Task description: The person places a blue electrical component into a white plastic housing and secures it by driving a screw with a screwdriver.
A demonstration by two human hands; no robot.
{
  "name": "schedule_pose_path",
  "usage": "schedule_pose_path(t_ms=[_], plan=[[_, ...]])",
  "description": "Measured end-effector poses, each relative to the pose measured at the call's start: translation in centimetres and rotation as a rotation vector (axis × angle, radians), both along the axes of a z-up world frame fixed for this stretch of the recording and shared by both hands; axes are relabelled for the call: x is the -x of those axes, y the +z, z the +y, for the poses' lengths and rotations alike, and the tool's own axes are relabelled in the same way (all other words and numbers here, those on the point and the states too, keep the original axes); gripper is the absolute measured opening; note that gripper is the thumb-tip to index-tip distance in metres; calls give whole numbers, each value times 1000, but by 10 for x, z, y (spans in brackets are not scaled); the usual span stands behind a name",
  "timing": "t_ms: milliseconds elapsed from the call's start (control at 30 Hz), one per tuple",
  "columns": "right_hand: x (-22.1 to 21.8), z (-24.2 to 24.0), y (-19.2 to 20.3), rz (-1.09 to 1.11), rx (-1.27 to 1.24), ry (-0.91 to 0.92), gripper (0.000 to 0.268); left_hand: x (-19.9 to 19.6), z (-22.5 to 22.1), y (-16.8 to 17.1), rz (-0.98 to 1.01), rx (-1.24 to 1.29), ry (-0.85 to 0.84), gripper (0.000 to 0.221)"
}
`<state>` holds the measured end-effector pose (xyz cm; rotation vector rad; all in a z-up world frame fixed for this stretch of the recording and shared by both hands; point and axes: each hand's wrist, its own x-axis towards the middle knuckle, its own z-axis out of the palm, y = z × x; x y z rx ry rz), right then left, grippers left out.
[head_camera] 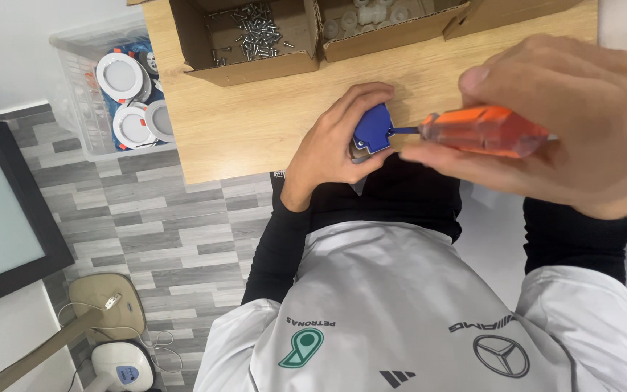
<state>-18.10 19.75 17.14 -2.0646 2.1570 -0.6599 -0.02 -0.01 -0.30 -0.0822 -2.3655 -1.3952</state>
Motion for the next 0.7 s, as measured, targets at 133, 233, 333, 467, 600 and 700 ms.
schedule_pose_path(t_ms=[133, 233, 333, 467, 600, 700], plan=[[6, -12, -41, -39, 438, 150, 71, 0, 1, -1, 8, -4, 4, 58], [10, -14, -58, 91, 709, 158, 87, 0, 1, 1, -14, -15, 9, 55], [17, -9, -40, 87, 628, 251, 96, -1, 1, 2, -24, 0, 18, 59], [15, 0, -9, -442, 68, 380, 58, -1, 1, 1, -16, 22, 15, 59], [27, 12, -21, -499, -126, 469, 75, -1, 2, 1, -10, 45, 31, 60], [14, 1, 0, -489, -69, 330, 39, 1, 1, -7, 2, 75, 27, 61]])
